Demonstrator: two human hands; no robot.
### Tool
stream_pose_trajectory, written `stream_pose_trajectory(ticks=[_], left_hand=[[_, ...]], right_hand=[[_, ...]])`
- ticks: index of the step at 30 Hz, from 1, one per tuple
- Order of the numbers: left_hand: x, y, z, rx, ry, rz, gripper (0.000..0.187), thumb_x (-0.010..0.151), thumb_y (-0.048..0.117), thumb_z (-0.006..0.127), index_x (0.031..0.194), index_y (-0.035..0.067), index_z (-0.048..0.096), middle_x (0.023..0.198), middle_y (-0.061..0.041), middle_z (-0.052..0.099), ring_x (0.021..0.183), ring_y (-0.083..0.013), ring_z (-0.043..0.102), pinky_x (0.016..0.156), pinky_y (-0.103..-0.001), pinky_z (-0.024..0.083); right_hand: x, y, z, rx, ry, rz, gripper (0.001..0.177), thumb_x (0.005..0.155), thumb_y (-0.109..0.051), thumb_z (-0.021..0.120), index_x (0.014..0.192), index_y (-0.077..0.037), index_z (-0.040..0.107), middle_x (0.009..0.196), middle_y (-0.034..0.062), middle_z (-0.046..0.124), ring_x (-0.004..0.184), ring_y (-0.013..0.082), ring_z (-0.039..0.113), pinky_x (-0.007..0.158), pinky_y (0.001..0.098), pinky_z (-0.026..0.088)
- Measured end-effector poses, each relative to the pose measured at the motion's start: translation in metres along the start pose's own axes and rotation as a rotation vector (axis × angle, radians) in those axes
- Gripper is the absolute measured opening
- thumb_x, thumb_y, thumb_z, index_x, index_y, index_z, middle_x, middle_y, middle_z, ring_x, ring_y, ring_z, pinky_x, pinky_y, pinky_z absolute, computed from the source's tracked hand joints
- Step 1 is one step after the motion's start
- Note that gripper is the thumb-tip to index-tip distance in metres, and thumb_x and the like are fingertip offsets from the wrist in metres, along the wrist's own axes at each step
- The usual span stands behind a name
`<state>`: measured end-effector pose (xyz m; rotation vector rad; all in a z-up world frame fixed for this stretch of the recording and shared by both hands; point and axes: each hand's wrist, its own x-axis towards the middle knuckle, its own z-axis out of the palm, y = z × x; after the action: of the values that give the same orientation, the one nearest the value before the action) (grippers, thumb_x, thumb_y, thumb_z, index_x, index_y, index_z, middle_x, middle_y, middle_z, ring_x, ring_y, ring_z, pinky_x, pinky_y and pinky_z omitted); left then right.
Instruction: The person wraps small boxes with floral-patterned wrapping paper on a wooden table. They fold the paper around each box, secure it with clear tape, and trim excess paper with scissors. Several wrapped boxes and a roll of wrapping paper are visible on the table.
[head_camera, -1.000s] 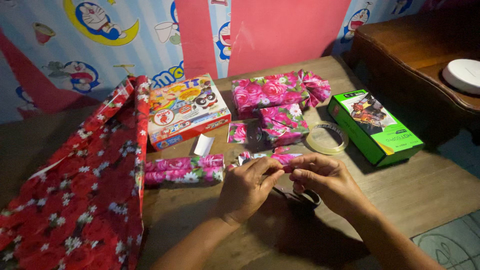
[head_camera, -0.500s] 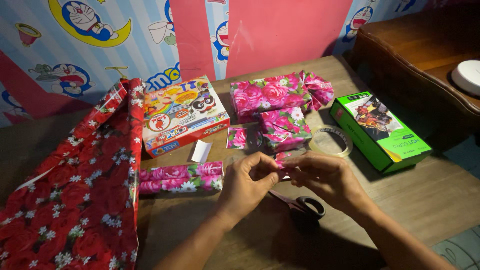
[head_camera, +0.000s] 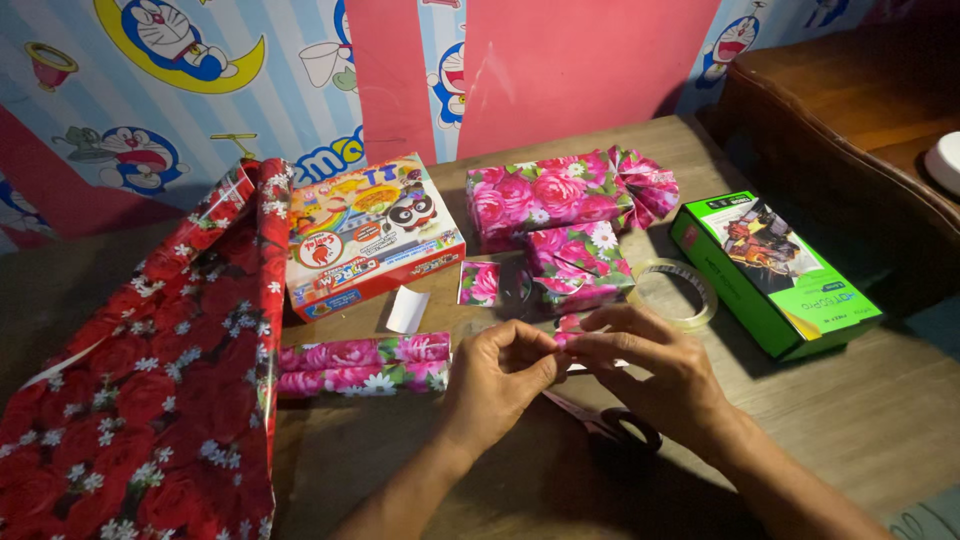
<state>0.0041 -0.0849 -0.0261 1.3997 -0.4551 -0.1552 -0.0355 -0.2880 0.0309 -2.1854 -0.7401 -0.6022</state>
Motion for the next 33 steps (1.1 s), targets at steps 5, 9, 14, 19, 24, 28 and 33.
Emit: stream_pose_trajectory(ticks=[5, 9, 14, 19, 24, 28, 33], left_hand=[[0.001, -0.005, 0.000, -0.101, -0.004, -0.048, 0.008, 0.090, 0.001, 0.073, 0.098, 0.000, 0.073, 0.088, -0.004, 0.077, 0.079, -0.0067, 0.071, 0.075, -0.024, 0.060], [-0.004, 0.001, 0.001, 0.095, 0.014, -0.070, 0.010, 0.088, 0.005, 0.078, 0.097, 0.001, 0.076, 0.084, -0.003, 0.077, 0.074, -0.0052, 0.068, 0.069, -0.023, 0.058], [-0.004, 0.010, 0.002, 0.154, -0.006, -0.104, 0.010, 0.088, 0.010, 0.077, 0.096, 0.003, 0.075, 0.084, 0.000, 0.077, 0.076, -0.0031, 0.069, 0.071, -0.022, 0.058], [-0.004, 0.014, 0.003, 0.258, -0.068, 0.012, 0.011, 0.089, 0.010, 0.077, 0.096, 0.002, 0.074, 0.086, -0.001, 0.076, 0.080, -0.0047, 0.069, 0.074, -0.024, 0.057], [-0.007, 0.020, 0.004, 0.138, -0.034, -0.064, 0.010, 0.090, 0.009, 0.074, 0.098, 0.002, 0.074, 0.085, 0.001, 0.077, 0.077, -0.0026, 0.069, 0.071, -0.022, 0.058], [-0.005, 0.023, 0.006, 0.162, 0.037, -0.070, 0.009, 0.091, 0.010, 0.077, 0.094, 0.002, 0.077, 0.080, 0.001, 0.076, 0.072, -0.0015, 0.066, 0.065, -0.021, 0.056], [-0.008, 0.030, 0.004, 0.355, 0.013, 0.062, 0.013, 0.087, 0.014, 0.079, 0.097, 0.006, 0.078, 0.086, -0.003, 0.079, 0.076, -0.0097, 0.074, 0.071, -0.027, 0.059]], right_hand=[[-0.003, 0.001, 0.004, -0.011, -0.009, -0.009, 0.037, 0.079, 0.004, 0.078, 0.112, -0.013, 0.075, 0.113, 0.0075, 0.071, 0.092, 0.0180, 0.076, 0.074, 0.0285, 0.063], [-0.002, 0.007, 0.005, 0.016, -0.071, 0.093, 0.034, 0.074, -0.003, 0.084, 0.106, -0.007, 0.073, 0.108, 0.0061, 0.073, 0.080, 0.0141, 0.075, 0.068, 0.0272, 0.061], [-0.005, 0.011, 0.004, 0.068, -0.111, 0.101, 0.029, 0.074, -0.004, 0.084, 0.101, -0.006, 0.073, 0.106, 0.0062, 0.073, 0.083, 0.0139, 0.073, 0.069, 0.0264, 0.061], [-0.008, 0.014, 0.005, 0.127, -0.148, 0.206, 0.028, 0.074, -0.006, 0.088, 0.097, -0.007, 0.072, 0.091, 0.0021, 0.072, 0.075, 0.0125, 0.072, 0.066, 0.0269, 0.059], [-0.006, 0.009, 0.004, 0.083, -0.078, 0.110, 0.026, 0.073, -0.004, 0.086, 0.095, -0.008, 0.073, 0.097, 0.0034, 0.072, 0.076, 0.0120, 0.071, 0.065, 0.0258, 0.059], [-0.005, 0.006, 0.004, 0.004, -0.020, 0.024, 0.028, 0.073, -0.002, 0.083, 0.098, -0.007, 0.072, 0.101, 0.0065, 0.069, 0.084, 0.0152, 0.072, 0.072, 0.0275, 0.060], [-0.007, 0.011, 0.001, -0.002, -0.071, 0.128, 0.023, 0.074, 0.001, 0.081, 0.091, -0.005, 0.068, 0.092, 0.0052, 0.070, 0.081, 0.0168, 0.072, 0.070, 0.0286, 0.057]])
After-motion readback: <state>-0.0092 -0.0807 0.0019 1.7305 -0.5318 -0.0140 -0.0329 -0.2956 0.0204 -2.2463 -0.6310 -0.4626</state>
